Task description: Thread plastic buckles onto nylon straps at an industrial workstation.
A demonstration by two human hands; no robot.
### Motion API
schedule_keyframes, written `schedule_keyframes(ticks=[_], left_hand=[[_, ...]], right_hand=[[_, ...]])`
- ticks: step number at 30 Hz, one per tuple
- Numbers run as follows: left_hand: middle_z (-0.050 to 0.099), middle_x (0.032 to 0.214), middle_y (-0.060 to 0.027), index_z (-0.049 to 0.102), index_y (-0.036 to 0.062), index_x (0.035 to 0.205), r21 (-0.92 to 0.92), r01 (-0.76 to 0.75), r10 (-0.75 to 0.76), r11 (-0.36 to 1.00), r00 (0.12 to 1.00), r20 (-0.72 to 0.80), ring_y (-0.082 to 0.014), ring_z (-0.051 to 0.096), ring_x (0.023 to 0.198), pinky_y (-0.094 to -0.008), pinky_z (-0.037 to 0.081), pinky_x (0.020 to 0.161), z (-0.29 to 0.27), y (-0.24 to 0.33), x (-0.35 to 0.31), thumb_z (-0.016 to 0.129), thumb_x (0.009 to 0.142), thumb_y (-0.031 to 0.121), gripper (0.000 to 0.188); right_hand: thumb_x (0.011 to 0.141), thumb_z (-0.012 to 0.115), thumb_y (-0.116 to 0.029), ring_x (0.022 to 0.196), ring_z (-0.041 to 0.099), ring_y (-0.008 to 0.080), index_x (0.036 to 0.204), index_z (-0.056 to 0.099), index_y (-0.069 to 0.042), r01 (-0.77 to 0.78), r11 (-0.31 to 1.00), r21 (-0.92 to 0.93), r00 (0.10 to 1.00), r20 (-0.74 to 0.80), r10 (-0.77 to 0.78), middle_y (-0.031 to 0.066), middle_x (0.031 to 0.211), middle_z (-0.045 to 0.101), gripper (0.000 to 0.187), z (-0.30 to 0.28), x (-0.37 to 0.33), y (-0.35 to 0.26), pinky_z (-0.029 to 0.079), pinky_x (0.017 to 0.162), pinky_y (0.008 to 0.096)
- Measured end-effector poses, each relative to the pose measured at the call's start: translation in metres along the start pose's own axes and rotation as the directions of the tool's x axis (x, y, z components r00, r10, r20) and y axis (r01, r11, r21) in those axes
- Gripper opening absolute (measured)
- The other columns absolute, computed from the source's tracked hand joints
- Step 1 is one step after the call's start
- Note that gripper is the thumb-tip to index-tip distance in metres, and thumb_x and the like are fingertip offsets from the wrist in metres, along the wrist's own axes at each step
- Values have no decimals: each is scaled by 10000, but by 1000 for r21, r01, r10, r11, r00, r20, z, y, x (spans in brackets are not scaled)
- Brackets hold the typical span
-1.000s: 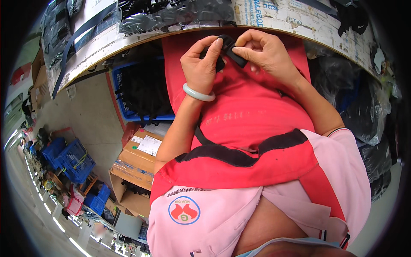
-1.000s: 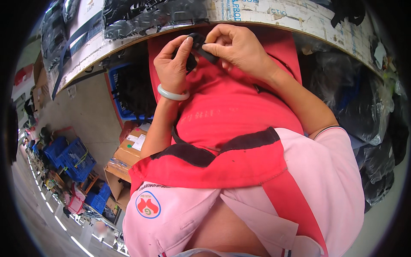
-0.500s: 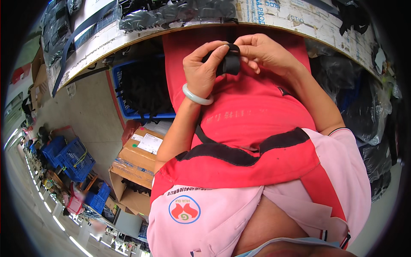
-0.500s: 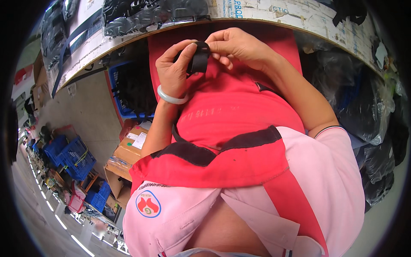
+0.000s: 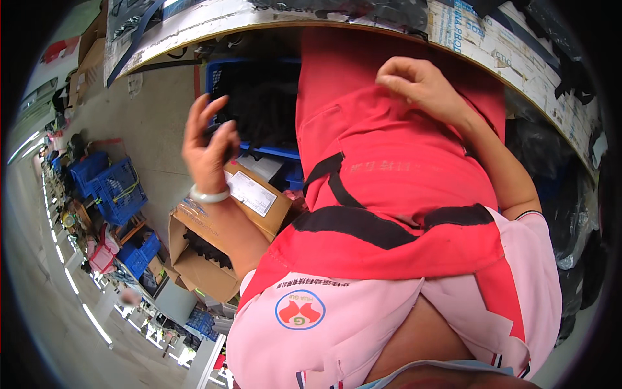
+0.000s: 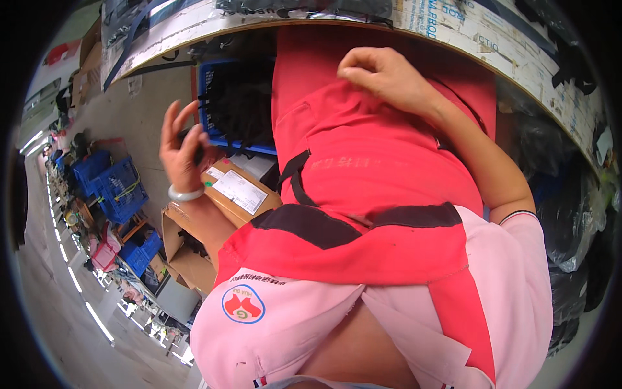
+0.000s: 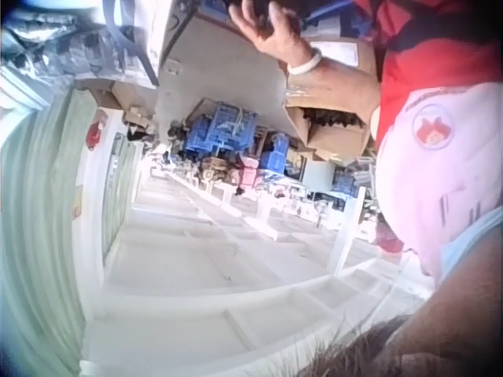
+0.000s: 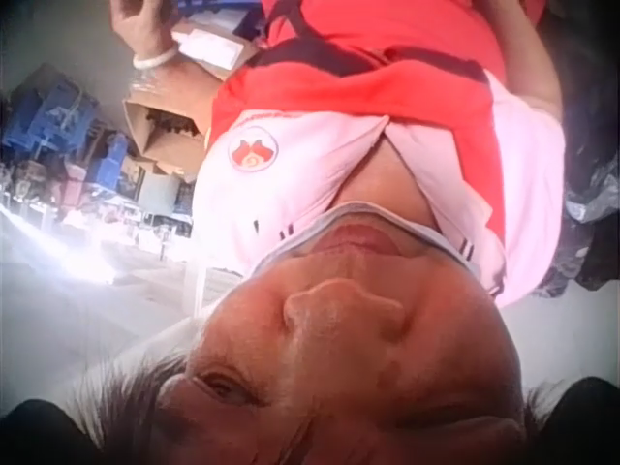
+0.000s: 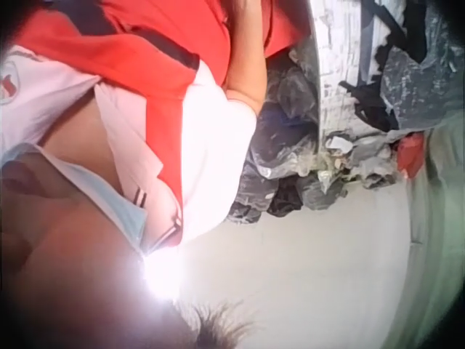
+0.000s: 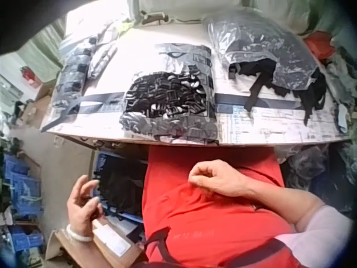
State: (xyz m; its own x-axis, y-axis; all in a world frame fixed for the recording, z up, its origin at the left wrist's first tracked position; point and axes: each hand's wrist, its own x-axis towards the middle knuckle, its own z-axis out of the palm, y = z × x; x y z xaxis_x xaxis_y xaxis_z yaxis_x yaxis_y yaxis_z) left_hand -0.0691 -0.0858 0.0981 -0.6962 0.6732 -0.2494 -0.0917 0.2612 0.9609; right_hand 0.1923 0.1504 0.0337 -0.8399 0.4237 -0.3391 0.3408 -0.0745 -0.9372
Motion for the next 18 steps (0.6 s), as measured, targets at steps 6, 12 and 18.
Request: schedule_keyframes(ticks=[6,12,18], left_hand=[[570,1206,-79,426,58,1395,-169,187,-62,968,827,559,-80,584,716,-214,495,592,124,-41,1,716,754,-6,707],[614,1147,-95,437,60,1391,-200,405,-197,892,747,635,-102,599,646,-216,467,516,140,-39,11,675,798,-29,645],[643,748,-80,623,-4,1130,-292,542,-282,788,739,612,-124,576,552,-230,428,443,136,-65,27,627,917,128,251]], right_hand=[[939,608,-236,557,503,36,1032,646,-22,-101,993,68,955,285,78,-21,690,570,236,30,13,-15,391,481,189],[927,616,-227,550,496,47,944,651,-21,-188,970,153,982,34,185,-9,672,582,209,7,-4,-16,399,498,213],[920,642,-238,558,501,39,960,658,-29,-91,939,332,994,-30,107,-19,676,579,213,-10,-3,-3,409,521,191]])
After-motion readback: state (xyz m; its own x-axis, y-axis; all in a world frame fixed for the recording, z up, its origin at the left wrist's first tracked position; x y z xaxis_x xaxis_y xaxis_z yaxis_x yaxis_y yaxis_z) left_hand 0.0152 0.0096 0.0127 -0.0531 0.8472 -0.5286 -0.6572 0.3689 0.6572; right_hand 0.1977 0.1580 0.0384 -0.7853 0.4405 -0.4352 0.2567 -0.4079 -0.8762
